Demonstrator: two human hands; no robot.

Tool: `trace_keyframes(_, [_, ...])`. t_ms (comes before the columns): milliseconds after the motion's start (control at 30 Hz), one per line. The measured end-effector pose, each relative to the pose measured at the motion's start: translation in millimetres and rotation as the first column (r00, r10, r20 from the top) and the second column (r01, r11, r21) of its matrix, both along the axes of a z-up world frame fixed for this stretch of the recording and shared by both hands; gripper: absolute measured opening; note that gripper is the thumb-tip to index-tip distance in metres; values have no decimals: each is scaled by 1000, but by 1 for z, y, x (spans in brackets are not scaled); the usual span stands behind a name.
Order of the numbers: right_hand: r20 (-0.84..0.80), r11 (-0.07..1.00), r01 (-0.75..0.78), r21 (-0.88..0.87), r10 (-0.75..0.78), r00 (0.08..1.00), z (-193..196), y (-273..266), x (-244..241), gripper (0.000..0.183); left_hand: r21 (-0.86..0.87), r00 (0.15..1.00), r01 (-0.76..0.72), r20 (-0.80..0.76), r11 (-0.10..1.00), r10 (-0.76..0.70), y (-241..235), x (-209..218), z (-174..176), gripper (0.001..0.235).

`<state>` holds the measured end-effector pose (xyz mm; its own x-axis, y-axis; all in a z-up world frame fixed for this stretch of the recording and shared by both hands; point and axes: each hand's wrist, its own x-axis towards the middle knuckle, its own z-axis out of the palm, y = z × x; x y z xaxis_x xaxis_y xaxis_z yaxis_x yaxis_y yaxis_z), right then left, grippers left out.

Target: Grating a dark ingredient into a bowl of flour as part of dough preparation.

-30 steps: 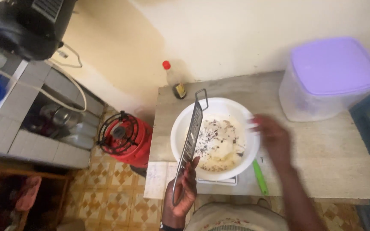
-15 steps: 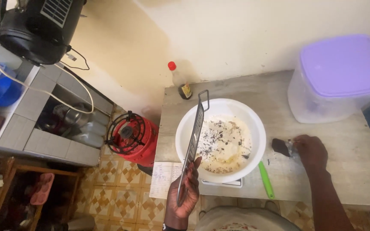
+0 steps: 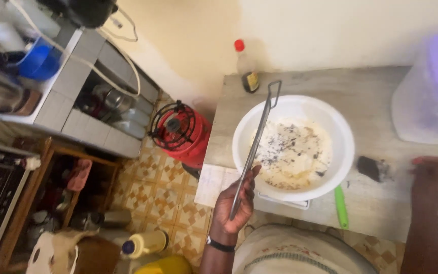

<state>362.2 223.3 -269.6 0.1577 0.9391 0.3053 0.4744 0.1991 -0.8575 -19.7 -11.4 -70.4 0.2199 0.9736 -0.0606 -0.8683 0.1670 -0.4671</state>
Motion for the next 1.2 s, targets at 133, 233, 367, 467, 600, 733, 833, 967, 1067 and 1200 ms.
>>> trace_keyframes(133, [-680, 942, -145, -303, -107, 726, 68, -5, -35, 30, 21, 1000, 0, 21, 1000, -1, -1, -2, 5, 57])
trace_keyframes(233, [-602, 964, -229, -137, 102, 792, 98, -9, -57, 40, 26, 999, -31, -42, 999, 32, 2, -2, 7, 64])
trace_keyframes(367, [-582, 931, -360, -60, 260, 770, 173, -34, -104, 10, 7, 994, -36, -102, 999, 37, 1, -3, 8, 63])
trace_keyframes(467, [-485, 907, -382, -180, 256, 836, 236, -56, -144, 19, 6, 993, -44, -114, 999, 45, 0, -2, 8, 62])
trace_keyframes(600, [-506, 825, -566, -13, 483, 715, 222, -55, -167, 24, -13, 988, -43, -147, 999, 41, -3, -3, 1, 59])
trace_keyframes(733, [-340, 837, -431, -337, 318, 885, 264, -78, -199, 15, -1, 991, -7, -136, 1000, 7, -4, -3, -1, 59])
trace_keyframes(833, [172, 833, -467, -296, 528, 832, 260, -75, -204, 32, 11, 987, -10, -161, 1000, 12, -3, -1, 6, 65])
trace_keyframes(967, [36, 808, -525, -268, 553, 833, 284, -72, -193, 15, -7, 985, -25, -170, 1000, 24, -4, -4, -1, 65])
trace_keyframes(1067, [-81, 794, -488, -363, 495, 865, 294, -70, -179, 9, -17, 983, -38, -181, 999, 34, -8, -4, 0, 64])
trace_keyframes(1200, [-57, 861, -334, -385, 339, 939, 302, -63, -153, 15, -14, 978, -44, -205, 999, 40, -6, -4, 4, 65])
